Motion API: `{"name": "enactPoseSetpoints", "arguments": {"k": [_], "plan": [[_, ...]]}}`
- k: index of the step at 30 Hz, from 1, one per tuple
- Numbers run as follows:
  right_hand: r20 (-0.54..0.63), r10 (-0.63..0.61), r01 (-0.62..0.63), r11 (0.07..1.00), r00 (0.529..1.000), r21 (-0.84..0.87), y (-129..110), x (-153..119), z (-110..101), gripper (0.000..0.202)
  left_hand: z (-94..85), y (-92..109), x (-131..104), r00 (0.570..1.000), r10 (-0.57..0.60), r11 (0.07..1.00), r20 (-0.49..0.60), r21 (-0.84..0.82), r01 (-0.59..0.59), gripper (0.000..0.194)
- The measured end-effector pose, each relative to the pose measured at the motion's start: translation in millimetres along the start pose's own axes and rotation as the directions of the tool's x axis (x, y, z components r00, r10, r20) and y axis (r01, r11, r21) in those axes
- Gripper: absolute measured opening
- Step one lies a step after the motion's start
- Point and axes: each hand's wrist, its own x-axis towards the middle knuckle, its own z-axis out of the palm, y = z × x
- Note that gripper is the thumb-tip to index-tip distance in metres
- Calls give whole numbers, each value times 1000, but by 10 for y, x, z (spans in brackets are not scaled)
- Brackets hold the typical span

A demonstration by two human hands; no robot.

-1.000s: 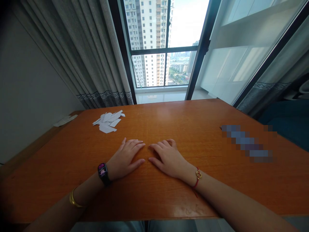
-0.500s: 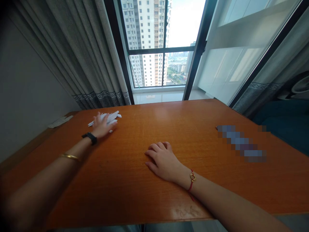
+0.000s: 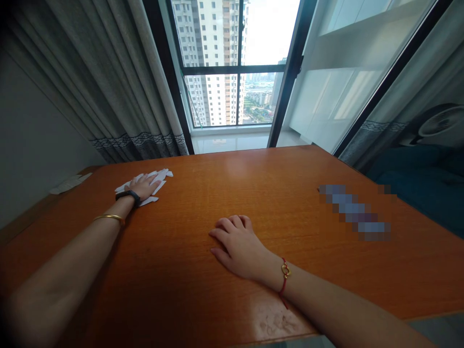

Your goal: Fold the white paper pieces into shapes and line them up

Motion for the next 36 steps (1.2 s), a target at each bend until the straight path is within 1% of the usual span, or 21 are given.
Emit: {"name": "enactPoseSetpoints", "arguments": {"k": [2, 4, 6, 8, 9, 11, 13, 14, 15, 17, 20, 22, 24, 26, 28, 29, 30, 31, 32, 34, 36], "plan": [[-16, -11, 10, 1000, 1000, -4, 12, 9, -3, 31, 41, 57, -92, 997, -82, 996, -3, 30, 82, 69], [-33, -39, 39, 999, 999, -5, 11, 24, -3, 29, 89, 203, -247, 994, -109, 993, 27, 55, 108, 69], [-44, -90, 91, 996, 995, 0, -19, 40, 1, 29, 147, 445, -450, 992, -93, 993, 91, 78, 86, 73], [-49, -145, 145, 989, 988, 9, -77, 51, 10, 33, 210, 757, -675, 989, -54, 997, 141, 63, 46, 78], [-51, -167, 168, 986, 985, 10, -109, 55, 16, 37, 238, 923, -786, 987, -29, 999, 156, 28, 25, 80], [-54, -199, 200, 980, 978, 2, -152, 60, 31, 48, 269, 1229, -999, 985, 16, 994, 172, -110, 3, 76], [-46, -215, 215, 976, 975, -18, -139, 69, 42, 57, 255, 1449, -1191, 985, 105, 951, 140, -305, -58, 72], [-36, -216, 215, 976, 976, -28, -108, 76, 44, 56, 232, 1513, -1278, 980, 159, 917, 122, -385, -100, 71], [-26, -211, 210, 977, 977, -36, -62, 85, 43, 51, 202, 1546, -1356, 973, 209, 892, 103, -427, -146, 71], [-25, -179, 177, 983, 984, -44, 57, 105, 32, 36, 144, 1538, -1485, 944, 301, 896, 135, -378, -232, 77], [-90, -99, 97, 995, 991, -26, 239, 130, 11, 25, 126, 1442, -1594, 926, 311, 948, 216, -147, -284, 99], [-163, -29, 30, 1000, 986, 2, 331, 144, 12, 24, 165, 1400, -1617, 923, 308, 951, 229, -53, -305, 99], [-229, 39, -40, 999, 973, 0, 394, 164, 28, 31, 217, 1402, -1621, 915, 331, 943, 229, -46, -330, 84], [-252, 78, -94, 994, 965, -51, 436, 198, 52, 43, 249, 1437, -1625, 901, 376, 927, 215, -86, -366, 58], [-218, 65, -95, 987, 974, -126, 462, 247, 67, 53, 252, 1482, -1638, 877, 441, 897, 190, -128, -423, 33], [-183, 44, -73, 985, 982, -157, 471, 273, 68, 56, 243, 1501, -1648, 862, 474, 880, 181, -140, -454, 24], [-143, 17, -43, 983, 990, -176, 477, 296, 64, 58, 230, 1515, -1660, 850, 497, 866, 171, -145, -478, 20], [-102, -7, -12, 983, 995, -184, 481, 315, 54, 58, 215, 1521, -1673, 847, 507, 861, 158, -140, -489, 21], [-70, -24, 11, 983, 997, -184, 483, 327, 42, 55, 198, 1521, -1685, 855, 500, 865, 137, -122, -486, 25], [-40, -30, 22, 983, 999, -180, 483, 330, 11, 47, 171, 1504, -1704, 895, 437, 899, 84, -61, -434, 39], [-68, -12, -1, 984, 998, -178, 474, 317, -16, 39, 149, 1478, -1708, 929, 366, 931, 59, -13, -365, 44]]}}
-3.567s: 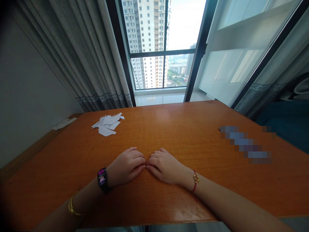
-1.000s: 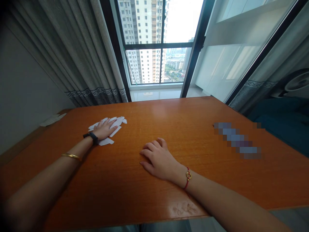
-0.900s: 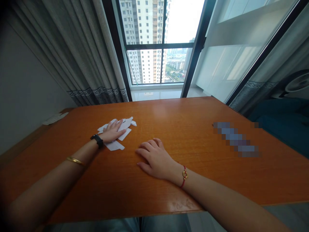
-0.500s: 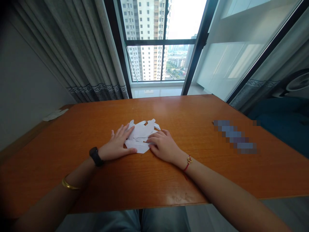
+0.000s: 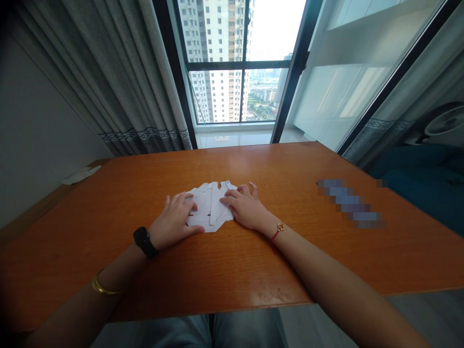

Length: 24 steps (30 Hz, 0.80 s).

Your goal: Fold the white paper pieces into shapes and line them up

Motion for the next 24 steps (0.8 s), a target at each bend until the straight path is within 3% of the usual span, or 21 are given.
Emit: {"name": "enactPoseSetpoints", "arguments": {"k": [5, 9, 12, 14, 16, 18, 20, 22, 24], "plan": [[-116, 196, -176, 971, 974, 162, -45, 66, -33, 28, -148, -26, 11, 996, -19, 1000, 85, -19, 21, 24], [-29, 395, -363, 870, 918, 333, -60, 273, -14, 41, -431, -28, 11, 989, -81, 986, 122, -133, 98, 18], [28, 453, -439, 845, 891, 305, -65, 386, 29, 45, -565, -52, 5, 971, -113, 928, 211, -325, 179, 17], [70, 485, -484, 827, 871, 286, -64, 400, 64, 37, -547, -68, 16, 954, -143, 806, 265, -528, 268, 17], [95, 505, -508, 805, 858, 307, -46, 378, 95, 32, -455, -73, 46, 943, -215, 599, 254, -728, 332, 19], [93, 504, -503, 795, 859, 339, -7, 348, 113, 33, -331, -65, 91, 929, -314, 349, 198, -886, 306, 22], [37, 490, -469, 809, 871, 355, 34, 335, 117, 35, -220, -48, 139, 904, -410, 141, 121, -971, 193, 25], [-70, 425, -383, 867, 903, 319, 49, 345, 114, 33, -144, -33, 178, 875, -482, 34, 58, -996, 85, 27], [-142, 278, -245, 946, 950, 213, 21, 366, 113, 40, -104, -28, 198, 850, -526, 10, 27, -999, 38, 28]]}}
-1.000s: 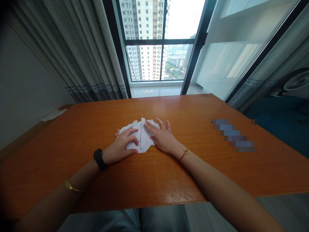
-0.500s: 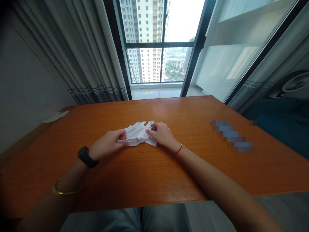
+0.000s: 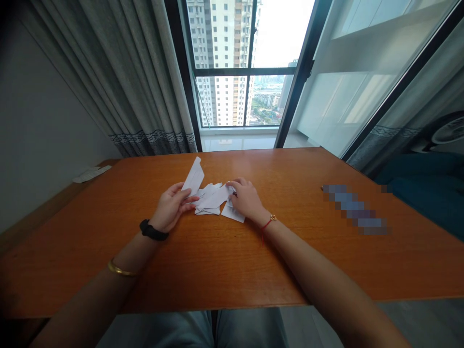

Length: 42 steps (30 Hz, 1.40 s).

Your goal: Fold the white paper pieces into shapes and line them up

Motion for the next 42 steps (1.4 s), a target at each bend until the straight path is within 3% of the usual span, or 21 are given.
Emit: {"name": "enactPoseSetpoints", "arguments": {"k": [2, 4, 6, 9, 12, 15, 18, 20, 22, 24, 26, 29, 32, 34, 36, 37, 38, 40, 42], "plan": [[57, -133, 137, 988, 990, -76, -63, 1, 18, 54, -5, -19, 7, 999, 5, 1000, -34, -1, -5, 31], [123, -164, 176, 980, 979, -96, -127, -9, 29, 62, -28, -28, 14, 999, -9, 1000, -41, 3, 9, 33], [150, -147, 160, 985, 978, -72, -159, -21, 9, 54, -62, -33, 26, 999, -23, 1000, -29, -10, 23, 33], [114, -116, 112, 993, 987, 43, -110, -34, -111, 23, -111, -37, 53, 997, -35, 996, -62, -79, 30, 34], [43, -19, 4, 946, 999, 325, 26, -36, -311, 28, -126, -42, 67, 990, -65, 992, -127, -114, 51, 37], [185, -17, -79, 862, 983, 501, 159, -29, -510, 34, -93, -54, 46, 991, -69, 997, -110, -43, 65, 29], [303, -72, -80, 884, 950, 461, 193, -29, -640, 33, -44, -81, 2, 996, -21, 995, -86, 95, 30, 23], [254, -68, -71, 864, 965, 498, 136, -44, -675, 35, -19, -108, -32, 999, 23, 980, -40, 198, -15, 24], [138, -85, -1, 849, 987, 528, 31, -75, -661, 33, 2, -141, -70, 995, 17, 962, 101, 271, -44, 27], [60, -156, 112, 880, 986, 461, -88, -118, -601, 27, 24, -176, -110, 959, -51, 958, 278, 286, -32, 32], [95, -194, 145, 914, 976, 380, -180, -162, -512, 23, 48, -203, -147, 922, -88, 966, 377, 260, -14, 36], [186, -94, 19, 928, 978, 371, -227, -206, -394, 21, 70, -204, -186, 920, -36, 975, 390, 217, -54, 37], [137, -31, -27, 915, 990, 402, -226, -220, -340, 32, 66, -168, -205, 916, 29, 977, 401, 182, -111, 45], [91, -26, -19, 891, 995, 454, -252, -229, -316, 25, 60, -153, -216, 904, 44, 982, 425, 148, -118, 64], [44, -13, -13, 841, 999, 541, -308, -243, -278, 19, 59, -160, -221, 881, -4, 990, 473, 129, -65, 76], [41, -20, -9, 807, 999, 590, -339, -251, -253, 19, 58, -168, -218, 872, -46, 991, 487, 133, -22, 72], [47, -31, -6, 773, 998, 634, -366, -258, -228, 22, 56, -174, -208, 874, -83, 990, 479, 137, 19, 63], [40, -22, -11, 741, 999, 671, -392, -262, -188, 27, 35, -162, -162, 921, -86, 995, 379, 83, 59, 41], [-54, 85, -37, 805, 995, 592, -373, -250, -177, 29, -19, -99, -82, 978, -25, 995, 205, -94, 45, 23]]}}
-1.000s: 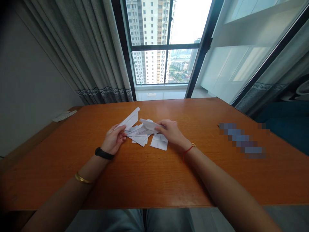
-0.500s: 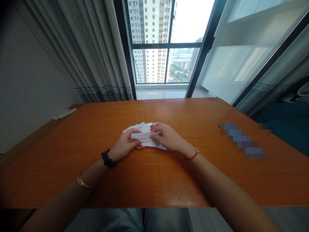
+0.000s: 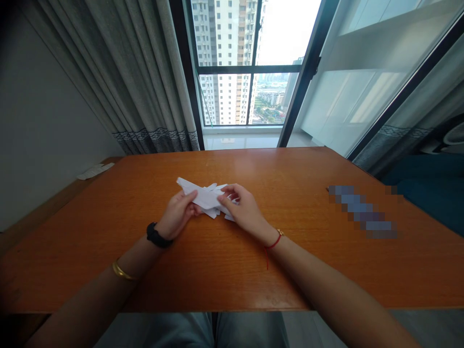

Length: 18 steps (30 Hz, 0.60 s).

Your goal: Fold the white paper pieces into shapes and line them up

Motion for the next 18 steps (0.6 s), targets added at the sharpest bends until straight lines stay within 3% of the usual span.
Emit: {"name": "enactPoseSetpoints", "arguments": {"k": [2, 3, 6, 10, 14, 16, 18], "plan": [[-141, 11, -47, 967, 990, -250, 32, 22, -32, 30, -83, 108, 75, 987, 30, 974, -156, -219, -64, 13], [-151, 10, -69, 918, 988, -392, 49, 30, -48, 31, -122, 161, 109, 974, 22, 954, -225, -285, -87, 12], [-16, 54, -51, 747, 998, -663, 89, 37, -60, 32, -191, 236, 169, 934, 8, 946, -356, -301, -123, 11], [102, 72, 13, 750, 992, -661, 103, 30, -42, 27, -154, 149, 159, 937, 31, 969, -348, -218, -113, 6], [228, -15, 169, 718, 973, -675, 65, 8, -43, 52, -117, 93, 140, 933, 99, 974, -346, -156, -162, 5], [295, 1, 220, 664, 956, -715, 31, -7, -46, 44, -125, 114, 141, 924, 110, 971, -365, -157, -178, 6], [270, 12, 206, 615, 963, -761, -2, -7, -68, 31, -140, 147, 144, 913, 117, 965, -390, -172, -197, 7]]}}
